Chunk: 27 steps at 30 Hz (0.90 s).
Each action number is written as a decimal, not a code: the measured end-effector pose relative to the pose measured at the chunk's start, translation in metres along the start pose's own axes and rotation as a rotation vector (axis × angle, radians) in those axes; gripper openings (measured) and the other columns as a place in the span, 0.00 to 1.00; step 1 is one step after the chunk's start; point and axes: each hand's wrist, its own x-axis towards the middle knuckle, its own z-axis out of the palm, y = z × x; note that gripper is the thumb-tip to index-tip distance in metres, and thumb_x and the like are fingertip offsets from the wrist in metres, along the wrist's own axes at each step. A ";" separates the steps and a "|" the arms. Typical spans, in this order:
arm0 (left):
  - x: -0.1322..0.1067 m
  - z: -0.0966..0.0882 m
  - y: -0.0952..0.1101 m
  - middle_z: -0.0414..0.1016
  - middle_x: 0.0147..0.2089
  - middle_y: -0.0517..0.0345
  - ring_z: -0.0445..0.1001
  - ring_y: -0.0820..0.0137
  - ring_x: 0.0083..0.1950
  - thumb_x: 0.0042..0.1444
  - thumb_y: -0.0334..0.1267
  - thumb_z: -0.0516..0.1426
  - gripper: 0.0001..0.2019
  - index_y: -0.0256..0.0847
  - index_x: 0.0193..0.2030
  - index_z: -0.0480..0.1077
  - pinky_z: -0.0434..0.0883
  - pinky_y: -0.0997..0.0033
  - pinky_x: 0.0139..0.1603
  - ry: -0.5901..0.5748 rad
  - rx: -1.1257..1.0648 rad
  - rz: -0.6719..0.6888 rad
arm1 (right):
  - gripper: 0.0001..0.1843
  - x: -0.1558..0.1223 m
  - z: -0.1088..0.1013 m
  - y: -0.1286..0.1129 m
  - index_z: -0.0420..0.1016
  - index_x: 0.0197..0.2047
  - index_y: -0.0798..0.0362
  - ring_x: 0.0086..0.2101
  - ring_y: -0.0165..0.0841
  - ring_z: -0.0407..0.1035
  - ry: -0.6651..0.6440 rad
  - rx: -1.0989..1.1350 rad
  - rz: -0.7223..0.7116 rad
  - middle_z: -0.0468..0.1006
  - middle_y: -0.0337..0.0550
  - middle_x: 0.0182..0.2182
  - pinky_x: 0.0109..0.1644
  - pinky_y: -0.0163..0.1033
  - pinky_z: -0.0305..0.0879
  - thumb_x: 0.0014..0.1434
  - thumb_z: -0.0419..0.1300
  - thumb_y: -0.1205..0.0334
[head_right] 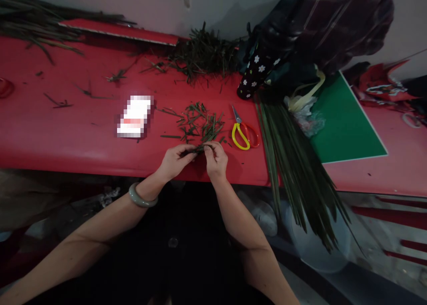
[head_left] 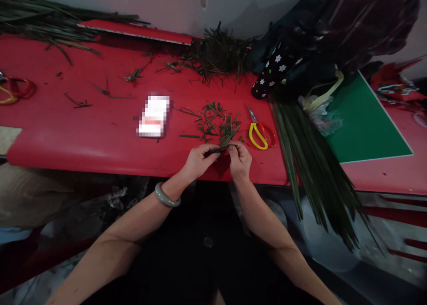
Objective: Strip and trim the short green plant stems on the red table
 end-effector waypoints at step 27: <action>0.004 0.000 0.000 0.75 0.37 0.53 0.72 0.72 0.38 0.51 0.32 0.52 0.11 0.37 0.40 0.72 0.69 0.70 0.42 -0.100 0.075 0.063 | 0.08 0.003 0.002 0.007 0.70 0.31 0.52 0.25 0.25 0.64 0.057 0.138 0.135 0.71 0.35 0.24 0.31 0.32 0.63 0.52 0.56 0.57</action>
